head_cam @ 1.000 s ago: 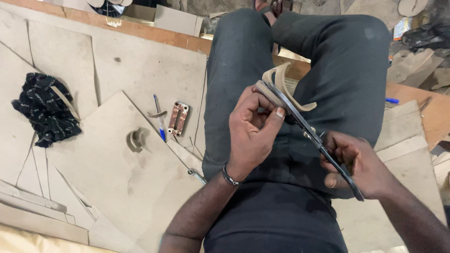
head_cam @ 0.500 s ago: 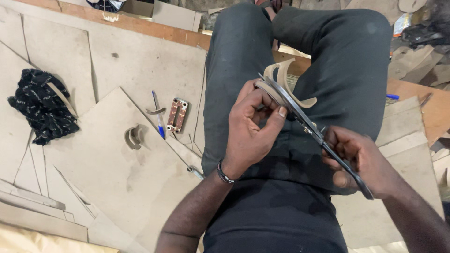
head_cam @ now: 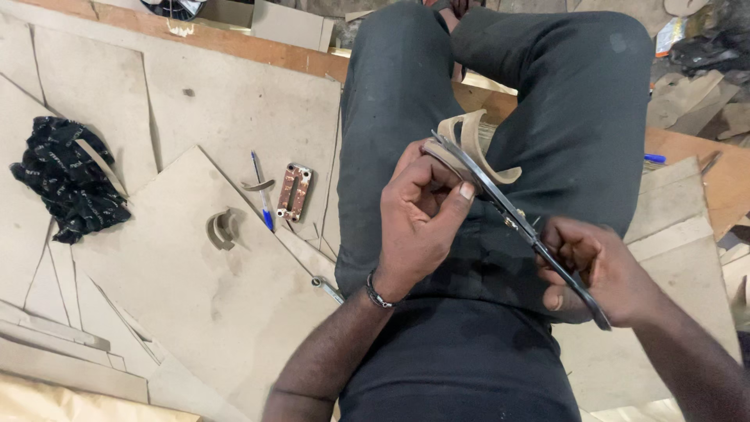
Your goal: The person uses large shears to cut a small rectangular piece of cardboard, following a drawn outline. They rotate the piece and make several cuts to shape it, then place the finished piece on the work surface.
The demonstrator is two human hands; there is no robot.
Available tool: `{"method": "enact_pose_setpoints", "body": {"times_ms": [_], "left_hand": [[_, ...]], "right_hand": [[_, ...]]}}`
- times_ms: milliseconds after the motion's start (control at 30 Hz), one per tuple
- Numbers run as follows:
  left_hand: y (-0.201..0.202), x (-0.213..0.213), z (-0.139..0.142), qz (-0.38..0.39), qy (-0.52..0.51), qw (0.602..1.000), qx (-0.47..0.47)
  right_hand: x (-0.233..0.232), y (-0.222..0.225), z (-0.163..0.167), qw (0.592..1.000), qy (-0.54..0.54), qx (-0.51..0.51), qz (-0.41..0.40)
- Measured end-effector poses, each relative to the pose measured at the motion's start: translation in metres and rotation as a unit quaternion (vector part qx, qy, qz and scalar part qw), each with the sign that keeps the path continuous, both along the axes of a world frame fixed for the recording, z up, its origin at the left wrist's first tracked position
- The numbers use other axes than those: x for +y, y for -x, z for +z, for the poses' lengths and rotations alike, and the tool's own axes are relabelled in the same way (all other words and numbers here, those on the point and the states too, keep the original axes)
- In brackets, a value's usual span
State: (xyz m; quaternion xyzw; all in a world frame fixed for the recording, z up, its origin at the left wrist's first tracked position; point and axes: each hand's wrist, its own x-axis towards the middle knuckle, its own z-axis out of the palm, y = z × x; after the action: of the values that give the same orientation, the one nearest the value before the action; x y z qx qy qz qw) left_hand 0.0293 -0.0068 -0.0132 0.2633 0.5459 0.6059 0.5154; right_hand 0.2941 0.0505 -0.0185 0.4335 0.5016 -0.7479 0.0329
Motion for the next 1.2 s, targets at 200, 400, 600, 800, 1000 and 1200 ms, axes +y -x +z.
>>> {"method": "enact_pose_setpoints", "body": {"times_ms": [200,400,600,800,1000,1200], "left_hand": [[0.001,0.001,0.001,-0.002,-0.019,1.0,-0.009],[0.003,0.002,0.003,-0.004,-0.03,0.999,-0.028],[0.004,0.001,-0.002,-0.011,-0.038,0.998,-0.056],[0.003,-0.002,-0.008,-0.017,-0.02,0.996,-0.081],[0.004,-0.004,-0.012,0.027,-0.03,0.988,-0.15],[0.02,-0.003,-0.011,0.017,-0.051,0.991,-0.12]], "right_hand": [[-0.015,0.017,0.003,0.995,0.006,0.073,-0.062],[-0.03,0.028,0.004,0.993,0.014,0.049,-0.107],[-0.039,0.029,-0.003,0.99,-0.009,0.088,-0.113],[-0.046,0.027,-0.011,0.993,-0.013,0.025,-0.116],[-0.051,0.017,-0.014,0.989,-0.01,0.093,-0.111],[-0.036,0.014,0.0,0.964,-0.133,0.091,-0.212]]}}
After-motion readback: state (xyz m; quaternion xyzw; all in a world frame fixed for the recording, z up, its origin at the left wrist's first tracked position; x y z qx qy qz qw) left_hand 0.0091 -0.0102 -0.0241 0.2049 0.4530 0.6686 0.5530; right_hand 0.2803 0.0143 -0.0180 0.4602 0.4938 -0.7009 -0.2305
